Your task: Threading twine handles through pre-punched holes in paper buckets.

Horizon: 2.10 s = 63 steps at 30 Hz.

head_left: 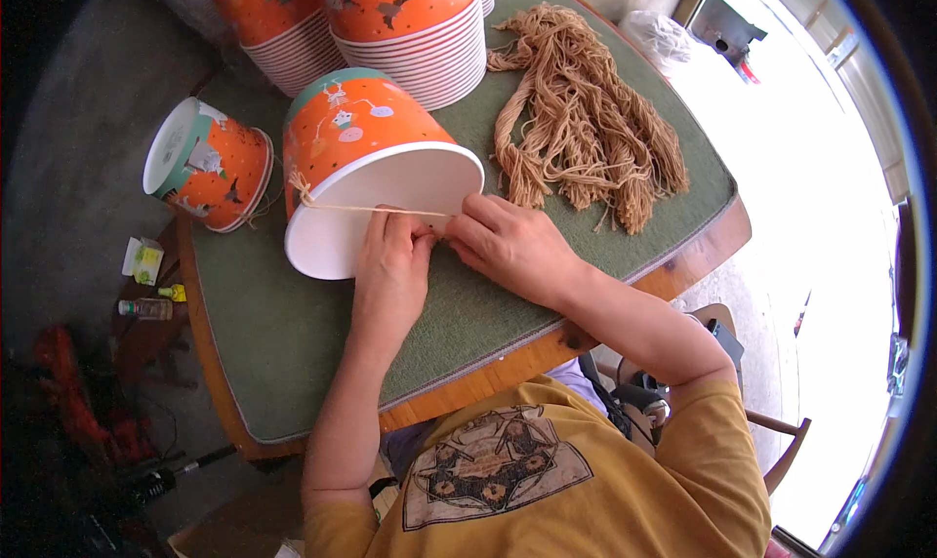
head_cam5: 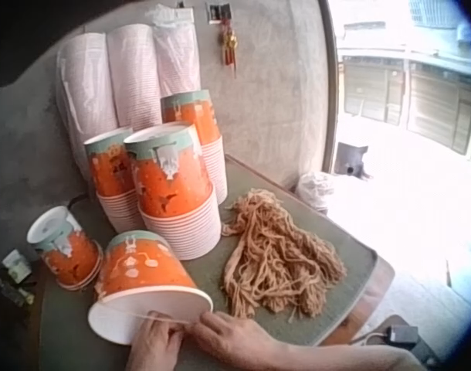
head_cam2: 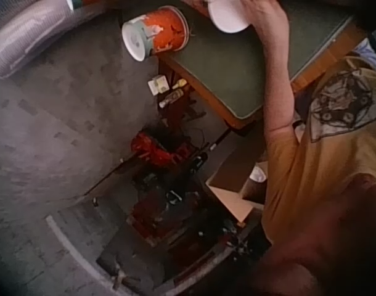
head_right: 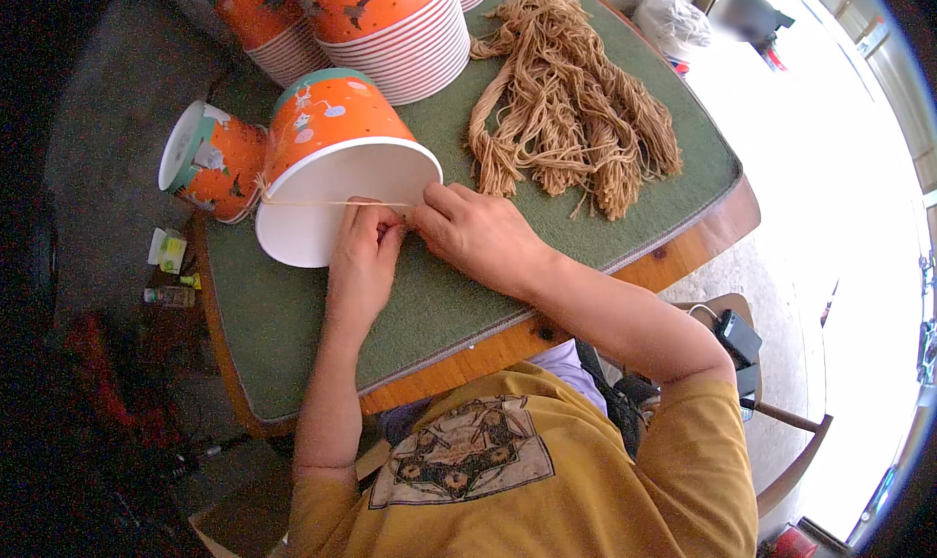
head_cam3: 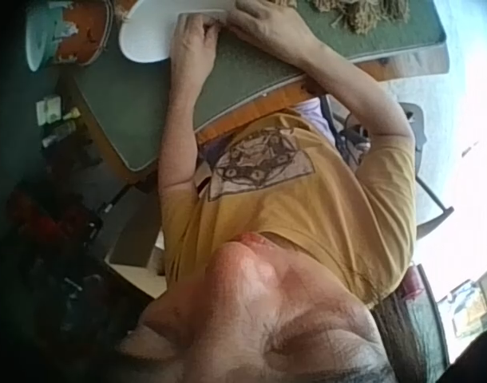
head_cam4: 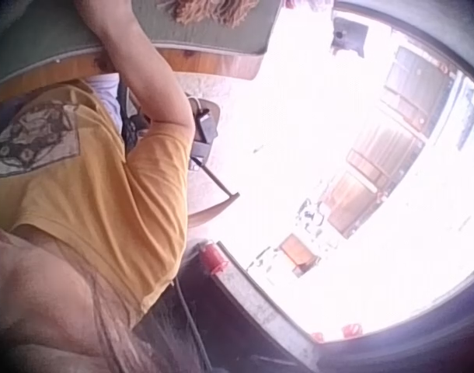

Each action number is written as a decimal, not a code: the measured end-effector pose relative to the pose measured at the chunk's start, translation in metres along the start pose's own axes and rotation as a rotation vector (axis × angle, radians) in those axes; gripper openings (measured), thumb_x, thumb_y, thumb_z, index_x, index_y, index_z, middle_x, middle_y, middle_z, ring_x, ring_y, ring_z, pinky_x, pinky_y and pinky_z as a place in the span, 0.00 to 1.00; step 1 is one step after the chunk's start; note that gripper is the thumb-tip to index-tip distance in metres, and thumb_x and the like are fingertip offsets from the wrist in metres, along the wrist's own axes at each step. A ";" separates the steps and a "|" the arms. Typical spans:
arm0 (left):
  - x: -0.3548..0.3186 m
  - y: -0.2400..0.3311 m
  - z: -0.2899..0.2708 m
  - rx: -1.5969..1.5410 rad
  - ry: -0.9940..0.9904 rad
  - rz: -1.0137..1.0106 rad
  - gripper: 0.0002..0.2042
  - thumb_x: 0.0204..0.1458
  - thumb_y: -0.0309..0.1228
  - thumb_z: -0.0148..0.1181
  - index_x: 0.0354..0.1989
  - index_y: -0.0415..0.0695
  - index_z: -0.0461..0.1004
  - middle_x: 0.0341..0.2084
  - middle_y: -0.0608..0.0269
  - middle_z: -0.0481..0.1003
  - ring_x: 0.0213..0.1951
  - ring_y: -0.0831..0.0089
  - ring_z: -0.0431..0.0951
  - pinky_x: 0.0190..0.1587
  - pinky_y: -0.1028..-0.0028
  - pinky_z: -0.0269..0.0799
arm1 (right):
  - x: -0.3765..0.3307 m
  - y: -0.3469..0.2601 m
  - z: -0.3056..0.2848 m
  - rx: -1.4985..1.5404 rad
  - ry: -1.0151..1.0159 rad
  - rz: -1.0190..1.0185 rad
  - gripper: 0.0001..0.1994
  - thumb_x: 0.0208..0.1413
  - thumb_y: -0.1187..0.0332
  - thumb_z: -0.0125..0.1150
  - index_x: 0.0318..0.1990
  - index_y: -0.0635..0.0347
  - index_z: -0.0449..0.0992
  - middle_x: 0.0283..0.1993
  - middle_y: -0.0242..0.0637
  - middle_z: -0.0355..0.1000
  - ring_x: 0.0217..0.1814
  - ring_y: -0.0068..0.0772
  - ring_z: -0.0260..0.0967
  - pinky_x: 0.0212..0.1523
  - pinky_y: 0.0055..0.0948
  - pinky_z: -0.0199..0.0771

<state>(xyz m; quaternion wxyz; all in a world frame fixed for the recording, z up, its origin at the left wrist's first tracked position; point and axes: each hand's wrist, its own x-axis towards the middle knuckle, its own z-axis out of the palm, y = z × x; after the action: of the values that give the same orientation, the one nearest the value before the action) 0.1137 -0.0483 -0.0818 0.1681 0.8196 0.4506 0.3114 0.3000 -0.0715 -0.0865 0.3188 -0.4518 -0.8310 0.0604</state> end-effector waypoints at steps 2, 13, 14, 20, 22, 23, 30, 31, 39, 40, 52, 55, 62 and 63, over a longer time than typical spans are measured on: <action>0.000 -0.001 0.000 -0.023 -0.008 -0.010 0.06 0.52 0.19 0.58 0.35 0.37 0.67 0.35 0.51 0.68 0.36 0.55 0.73 0.41 0.62 0.70 | -0.001 0.001 0.000 -0.028 0.002 -0.025 0.08 0.51 0.69 0.63 0.39 0.56 0.74 0.37 0.35 0.66 0.39 0.37 0.71 0.34 0.34 0.78; 0.004 0.000 -0.004 -0.140 -0.094 -0.172 0.07 0.53 0.20 0.57 0.37 0.36 0.65 0.37 0.49 0.68 0.40 0.50 0.71 0.43 0.56 0.68 | 0.000 0.005 -0.004 0.036 0.034 -0.128 0.11 0.43 0.72 0.65 0.36 0.55 0.73 0.37 0.33 0.65 0.40 0.36 0.68 0.36 0.34 0.76; 0.004 -0.001 -0.004 -0.139 -0.094 -0.173 0.07 0.53 0.20 0.57 0.37 0.36 0.65 0.37 0.49 0.68 0.40 0.50 0.71 0.43 0.56 0.68 | 0.000 0.005 -0.004 0.037 0.034 -0.129 0.11 0.43 0.72 0.65 0.36 0.55 0.73 0.37 0.33 0.65 0.40 0.36 0.68 0.36 0.34 0.76; 0.004 -0.002 0.002 -0.063 -0.060 -0.174 0.06 0.52 0.20 0.55 0.37 0.36 0.66 0.37 0.47 0.68 0.40 0.48 0.71 0.43 0.55 0.68 | 0.001 0.005 -0.004 0.087 0.018 -0.136 0.11 0.42 0.72 0.65 0.35 0.56 0.73 0.37 0.34 0.65 0.40 0.38 0.68 0.38 0.35 0.76; 0.004 -0.001 0.003 -0.031 -0.019 -0.129 0.06 0.52 0.19 0.55 0.36 0.35 0.66 0.37 0.46 0.68 0.40 0.47 0.71 0.43 0.54 0.68 | 0.002 0.005 -0.002 0.087 0.019 -0.155 0.11 0.42 0.73 0.64 0.35 0.57 0.73 0.36 0.35 0.65 0.39 0.38 0.68 0.38 0.35 0.76; 0.004 -0.001 0.003 -0.031 -0.018 -0.130 0.06 0.52 0.19 0.55 0.36 0.35 0.66 0.37 0.46 0.68 0.40 0.47 0.71 0.43 0.54 0.68 | 0.002 0.005 -0.002 0.087 0.019 -0.156 0.11 0.42 0.73 0.64 0.35 0.57 0.73 0.36 0.35 0.65 0.39 0.38 0.68 0.38 0.35 0.76; 0.004 0.000 0.006 0.022 0.012 -0.087 0.06 0.51 0.18 0.54 0.36 0.35 0.65 0.36 0.45 0.68 0.41 0.46 0.71 0.43 0.53 0.67 | 0.003 0.007 -0.004 0.055 -0.046 -0.171 0.14 0.41 0.68 0.64 0.38 0.61 0.74 0.37 0.37 0.66 0.42 0.39 0.69 0.41 0.36 0.76; 0.004 -0.001 0.007 0.038 0.019 -0.084 0.06 0.51 0.18 0.54 0.36 0.35 0.65 0.36 0.45 0.68 0.41 0.46 0.71 0.44 0.53 0.67 | 0.003 0.006 -0.004 0.053 -0.040 -0.173 0.14 0.41 0.69 0.64 0.38 0.61 0.73 0.37 0.37 0.66 0.41 0.40 0.69 0.41 0.37 0.76; -0.001 -0.002 -0.006 0.005 -0.020 0.129 0.15 0.49 0.20 0.59 0.46 0.38 0.66 0.44 0.48 0.68 0.48 0.47 0.68 0.51 0.54 0.66 | 0.004 0.001 -0.009 0.294 -0.054 -0.072 0.09 0.45 0.71 0.61 0.35 0.63 0.73 0.34 0.40 0.67 0.38 0.44 0.71 0.38 0.38 0.75; -0.003 -0.002 -0.011 0.069 -0.084 0.148 0.22 0.47 0.22 0.61 0.52 0.39 0.65 0.49 0.50 0.67 0.52 0.48 0.67 0.56 0.54 0.64 | 0.006 0.000 -0.011 0.412 -0.080 0.017 0.08 0.46 0.72 0.61 0.34 0.63 0.73 0.33 0.41 0.67 0.36 0.44 0.71 0.38 0.37 0.75; 0.018 0.055 -0.093 0.337 0.124 0.277 0.08 0.46 0.21 0.58 0.36 0.42 0.71 0.30 0.59 0.72 0.39 0.62 0.75 0.65 0.53 0.54 | 0.066 -0.019 -0.090 1.168 -0.136 0.243 0.02 0.56 0.74 0.59 0.33 0.59 0.71 0.30 0.20 0.66 0.32 0.10 0.60 0.33 0.14 0.60; 0.025 0.060 -0.110 0.294 0.110 0.269 0.06 0.47 0.23 0.59 0.32 0.42 0.69 0.27 0.59 0.71 0.37 0.62 0.75 0.62 0.57 0.58 | 0.075 -0.025 -0.108 1.052 -0.076 0.186 0.02 0.57 0.74 0.59 0.34 0.61 0.73 0.32 0.21 0.68 0.32 0.10 0.61 0.34 0.14 0.62; 0.050 0.061 -0.130 0.224 -0.001 0.290 0.04 0.52 0.25 0.57 0.35 0.41 0.69 0.31 0.56 0.73 0.39 0.55 0.74 0.54 0.58 0.64 | 0.108 -0.007 -0.117 0.623 0.005 0.049 0.15 0.63 0.59 0.59 0.45 0.65 0.77 0.39 0.34 0.76 0.40 0.23 0.73 0.44 0.26 0.74; 0.052 0.063 -0.130 0.208 -0.054 0.255 0.04 0.53 0.26 0.57 0.35 0.41 0.70 0.31 0.56 0.73 0.39 0.54 0.74 0.51 0.59 0.66 | 0.110 -0.004 -0.117 0.620 -0.050 0.029 0.16 0.63 0.58 0.59 0.45 0.64 0.77 0.40 0.35 0.76 0.40 0.24 0.73 0.44 0.26 0.74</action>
<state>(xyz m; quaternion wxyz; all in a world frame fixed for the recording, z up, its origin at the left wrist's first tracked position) 0.0888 -0.0388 0.0693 0.0533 0.8912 0.3680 0.2598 0.3228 -0.0090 0.0603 0.4198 -0.3434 -0.7741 0.3265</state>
